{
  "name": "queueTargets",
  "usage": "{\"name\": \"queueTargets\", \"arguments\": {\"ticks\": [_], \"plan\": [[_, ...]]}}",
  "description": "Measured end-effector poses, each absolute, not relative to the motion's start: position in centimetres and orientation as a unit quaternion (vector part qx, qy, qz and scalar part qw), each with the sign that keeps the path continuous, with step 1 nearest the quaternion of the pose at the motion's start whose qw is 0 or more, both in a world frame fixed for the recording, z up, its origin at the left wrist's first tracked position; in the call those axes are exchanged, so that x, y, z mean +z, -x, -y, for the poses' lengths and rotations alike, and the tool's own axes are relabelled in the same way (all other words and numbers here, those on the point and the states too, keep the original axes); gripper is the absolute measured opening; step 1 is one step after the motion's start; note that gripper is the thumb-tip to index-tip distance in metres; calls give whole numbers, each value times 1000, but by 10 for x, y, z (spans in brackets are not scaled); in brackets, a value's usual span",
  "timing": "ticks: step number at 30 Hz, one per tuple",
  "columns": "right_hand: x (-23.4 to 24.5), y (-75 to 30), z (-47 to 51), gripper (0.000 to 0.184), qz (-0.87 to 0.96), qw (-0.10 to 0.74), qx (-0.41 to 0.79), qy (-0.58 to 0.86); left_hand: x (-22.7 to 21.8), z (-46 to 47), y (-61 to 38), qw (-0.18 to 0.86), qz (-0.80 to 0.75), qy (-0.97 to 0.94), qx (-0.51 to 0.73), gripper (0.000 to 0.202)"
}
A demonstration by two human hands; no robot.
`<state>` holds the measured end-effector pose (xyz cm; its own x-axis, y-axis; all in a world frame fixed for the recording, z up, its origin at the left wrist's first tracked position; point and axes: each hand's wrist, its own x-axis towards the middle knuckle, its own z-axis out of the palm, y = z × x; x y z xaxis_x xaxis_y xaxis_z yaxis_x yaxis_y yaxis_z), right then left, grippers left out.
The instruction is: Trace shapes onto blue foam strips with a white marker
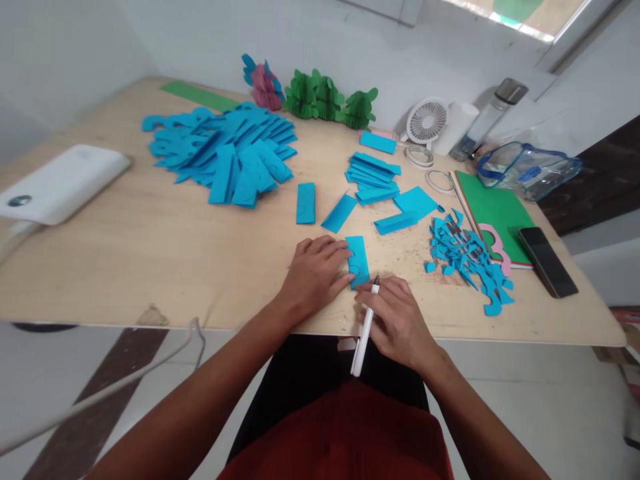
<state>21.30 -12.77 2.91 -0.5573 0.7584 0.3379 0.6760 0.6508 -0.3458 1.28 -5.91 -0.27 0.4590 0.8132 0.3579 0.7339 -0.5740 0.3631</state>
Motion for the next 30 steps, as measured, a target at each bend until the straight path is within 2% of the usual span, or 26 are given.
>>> {"name": "queueTargets", "arguments": {"ticks": [30], "plan": [[31,-213,127,26,883,226,105,398,-2,59,-12,81,-455,-852,247,28]]}}
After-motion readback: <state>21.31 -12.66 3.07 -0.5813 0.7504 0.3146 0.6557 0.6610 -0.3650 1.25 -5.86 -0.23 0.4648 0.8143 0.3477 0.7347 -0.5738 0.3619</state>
